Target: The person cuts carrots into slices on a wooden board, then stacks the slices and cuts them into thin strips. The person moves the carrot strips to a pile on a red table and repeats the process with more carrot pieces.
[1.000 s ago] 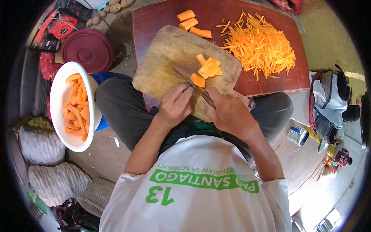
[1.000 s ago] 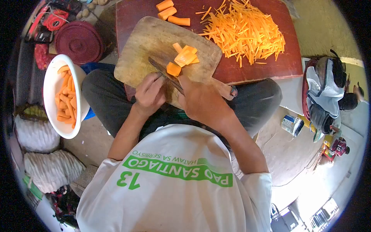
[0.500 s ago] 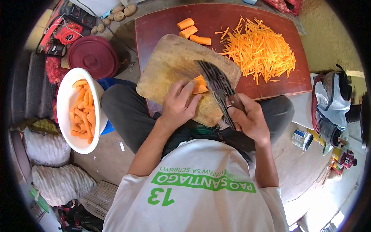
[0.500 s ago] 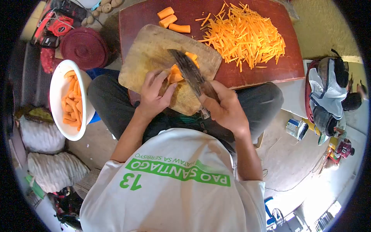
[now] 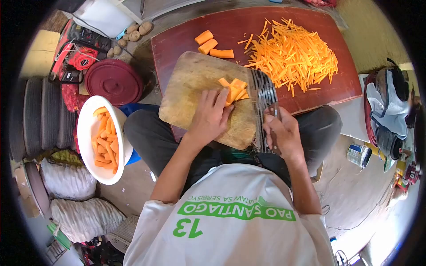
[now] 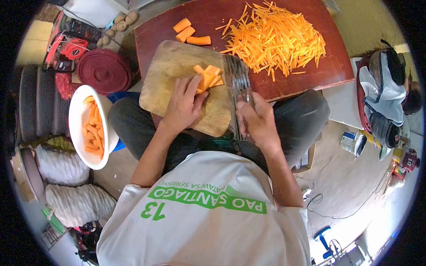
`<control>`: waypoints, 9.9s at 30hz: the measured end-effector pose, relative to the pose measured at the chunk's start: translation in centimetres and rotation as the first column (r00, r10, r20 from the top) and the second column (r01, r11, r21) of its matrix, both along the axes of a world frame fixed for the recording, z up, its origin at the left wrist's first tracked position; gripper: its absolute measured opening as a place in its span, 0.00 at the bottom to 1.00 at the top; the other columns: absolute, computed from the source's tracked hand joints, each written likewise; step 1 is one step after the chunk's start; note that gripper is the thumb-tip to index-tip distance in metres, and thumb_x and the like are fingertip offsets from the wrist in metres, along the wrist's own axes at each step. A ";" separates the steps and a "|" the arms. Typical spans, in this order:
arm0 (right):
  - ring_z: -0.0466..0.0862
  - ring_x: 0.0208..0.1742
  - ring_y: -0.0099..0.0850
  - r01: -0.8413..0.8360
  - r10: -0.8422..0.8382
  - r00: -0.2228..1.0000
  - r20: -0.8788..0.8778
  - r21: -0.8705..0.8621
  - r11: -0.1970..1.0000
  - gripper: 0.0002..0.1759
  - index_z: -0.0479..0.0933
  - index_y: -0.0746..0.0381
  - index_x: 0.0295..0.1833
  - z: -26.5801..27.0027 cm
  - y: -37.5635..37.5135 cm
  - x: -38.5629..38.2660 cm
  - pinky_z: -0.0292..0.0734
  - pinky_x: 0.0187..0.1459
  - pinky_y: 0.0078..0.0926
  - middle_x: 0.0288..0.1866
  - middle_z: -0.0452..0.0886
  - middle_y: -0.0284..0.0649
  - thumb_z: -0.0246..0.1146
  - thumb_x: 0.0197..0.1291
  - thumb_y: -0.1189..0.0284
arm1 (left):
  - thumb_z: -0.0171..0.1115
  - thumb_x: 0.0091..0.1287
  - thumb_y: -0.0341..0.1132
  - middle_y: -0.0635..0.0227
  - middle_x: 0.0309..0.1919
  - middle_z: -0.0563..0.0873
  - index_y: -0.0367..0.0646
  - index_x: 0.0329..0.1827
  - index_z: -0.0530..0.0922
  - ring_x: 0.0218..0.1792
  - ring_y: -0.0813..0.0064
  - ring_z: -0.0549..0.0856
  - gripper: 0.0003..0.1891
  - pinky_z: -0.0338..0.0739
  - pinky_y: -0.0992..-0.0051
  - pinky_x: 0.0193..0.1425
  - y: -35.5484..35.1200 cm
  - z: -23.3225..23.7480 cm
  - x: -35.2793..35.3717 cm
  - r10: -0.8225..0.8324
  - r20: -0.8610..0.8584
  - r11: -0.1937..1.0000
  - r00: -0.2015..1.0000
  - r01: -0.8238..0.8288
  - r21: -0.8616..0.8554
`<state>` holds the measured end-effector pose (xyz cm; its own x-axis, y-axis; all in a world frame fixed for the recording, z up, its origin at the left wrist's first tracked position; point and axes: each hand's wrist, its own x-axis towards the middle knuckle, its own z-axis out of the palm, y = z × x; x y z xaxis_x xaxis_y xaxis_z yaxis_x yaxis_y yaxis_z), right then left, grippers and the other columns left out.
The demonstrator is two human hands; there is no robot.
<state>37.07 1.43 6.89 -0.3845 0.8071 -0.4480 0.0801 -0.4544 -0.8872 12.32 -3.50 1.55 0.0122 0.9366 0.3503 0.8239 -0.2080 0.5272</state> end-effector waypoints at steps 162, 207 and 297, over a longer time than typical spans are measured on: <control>0.90 0.57 0.63 -0.483 0.264 0.849 0.458 0.468 0.740 0.27 0.80 0.70 0.73 4.2 -0.8 4.0 0.88 0.55 0.46 0.54 0.91 0.61 0.74 0.71 0.75 | 0.73 0.74 0.36 0.57 0.72 0.82 0.46 0.65 0.85 0.78 0.51 0.78 0.18 0.66 0.39 0.80 -0.8 0.5 -6.8 -0.093 -0.413 0.996 0.906 0.091 -0.025; 0.85 0.49 0.67 -0.498 0.329 0.849 0.415 0.415 0.761 0.20 0.81 0.68 0.66 4.6 0.6 2.8 0.84 0.49 0.46 0.46 0.86 0.62 0.71 0.73 0.74 | 0.78 0.64 0.28 0.62 0.55 0.87 0.44 0.50 0.90 0.63 0.58 0.85 0.12 0.66 0.49 0.73 0.8 1.3 0.1 -0.213 -0.135 0.977 0.968 0.214 -0.006; 0.87 0.51 0.70 -0.629 0.309 0.744 0.592 0.467 0.621 0.20 0.75 0.68 0.72 3.0 -1.7 -3.8 0.82 0.48 0.59 0.48 0.87 0.66 0.63 0.84 0.68 | 0.80 0.45 0.29 0.58 0.45 0.83 0.35 0.46 0.89 0.53 0.53 0.81 0.22 0.69 0.49 0.65 -2.0 0.4 -0.3 0.047 -0.073 0.998 0.996 -0.043 0.049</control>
<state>33.25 -0.32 9.92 -0.6938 0.7053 -0.1454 0.5441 0.3811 -0.7475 12.05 -5.49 1.96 -0.0021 0.9193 0.3936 0.8694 -0.1929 0.4550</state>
